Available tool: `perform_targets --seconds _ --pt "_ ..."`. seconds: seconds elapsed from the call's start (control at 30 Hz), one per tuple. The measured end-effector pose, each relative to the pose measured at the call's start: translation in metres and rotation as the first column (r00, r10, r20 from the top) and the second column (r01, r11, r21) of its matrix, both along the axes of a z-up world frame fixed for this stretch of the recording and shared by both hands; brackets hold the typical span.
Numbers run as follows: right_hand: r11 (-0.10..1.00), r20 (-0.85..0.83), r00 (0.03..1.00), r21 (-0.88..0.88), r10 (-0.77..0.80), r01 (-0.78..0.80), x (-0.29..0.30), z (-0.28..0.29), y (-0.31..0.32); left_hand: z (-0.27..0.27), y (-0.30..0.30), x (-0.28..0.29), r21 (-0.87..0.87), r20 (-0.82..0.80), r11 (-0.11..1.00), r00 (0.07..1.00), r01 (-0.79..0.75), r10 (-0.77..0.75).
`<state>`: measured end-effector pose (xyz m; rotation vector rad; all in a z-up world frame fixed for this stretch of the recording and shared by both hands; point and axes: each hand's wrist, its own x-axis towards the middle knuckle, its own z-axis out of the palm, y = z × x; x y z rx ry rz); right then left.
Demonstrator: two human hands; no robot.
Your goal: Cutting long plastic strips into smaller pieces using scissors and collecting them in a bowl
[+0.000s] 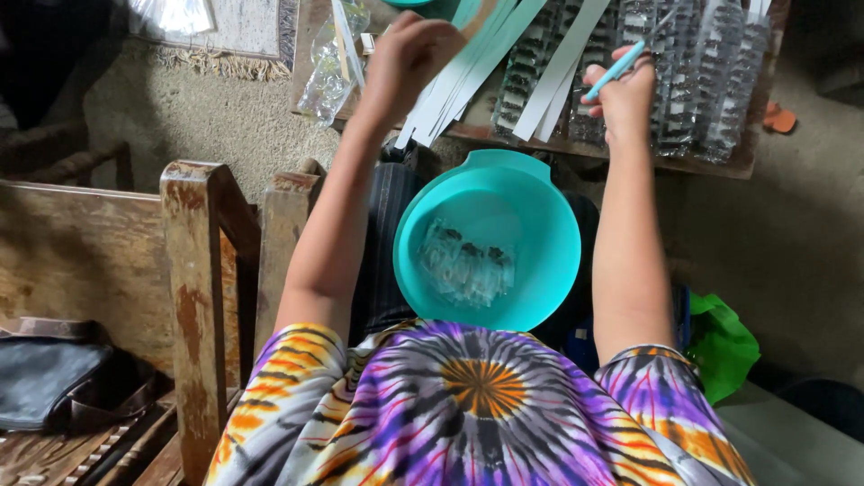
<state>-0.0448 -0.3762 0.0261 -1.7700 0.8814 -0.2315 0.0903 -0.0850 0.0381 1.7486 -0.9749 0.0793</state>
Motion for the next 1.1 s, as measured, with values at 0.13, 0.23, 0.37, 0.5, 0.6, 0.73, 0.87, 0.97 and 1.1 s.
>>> perform_targets --seconds 0.13,0.23,0.37,0.5,0.6,0.73,0.87,0.97,1.1 --pt "0.999 -0.045 0.999 0.035 -0.023 0.024 -0.009 0.005 0.002 0.035 0.044 -0.012 -0.292 -0.043 0.953 0.995 0.076 -0.092" --pt "0.999 -0.026 0.999 0.045 -0.02 0.021 -0.012 -0.003 0.003 0.027 0.069 -0.006 -0.352 -0.308 0.92 0.949 -0.174 0.061" --pt "0.997 -0.035 0.999 0.076 -0.003 0.005 -0.013 -0.003 0.01 0.006 0.08 0.02 -0.365 -0.546 0.835 0.821 -0.411 0.166" --pt "0.996 -0.026 0.999 0.086 0.028 -0.025 -0.014 -0.014 0.007 -0.083 0.092 0.064 -0.016 -0.734 0.796 0.548 -0.605 0.401" --pt "0.996 -0.053 0.998 0.082 0.035 -0.03 -0.019 -0.01 0.008 -0.091 0.082 0.062 0.224 -0.717 0.772 0.436 -0.594 0.544" --pt "0.996 -0.073 0.996 0.088 0.041 -0.034 -0.024 -0.007 0.011 -0.113 0.073 0.068 0.634 -0.481 0.63 0.409 -0.448 0.775" --pt "0.996 -0.066 0.997 0.085 0.045 -0.039 -0.026 -0.015 0.007 -0.104 0.062 0.052 0.743 -0.153 0.4 0.446 -0.536 0.882" --pt "0.996 -0.057 0.997 0.081 0.047 -0.042 -0.03 -0.016 0.006 -0.116 0.06 0.05 0.744 -0.023 0.31 0.441 -0.592 0.897" --pt "0.996 -0.073 0.996 0.077 0.05 -0.045 -0.031 -0.018 0.005 -0.126 0.059 0.049 0.688 0.199 0.242 0.498 -0.684 0.844"
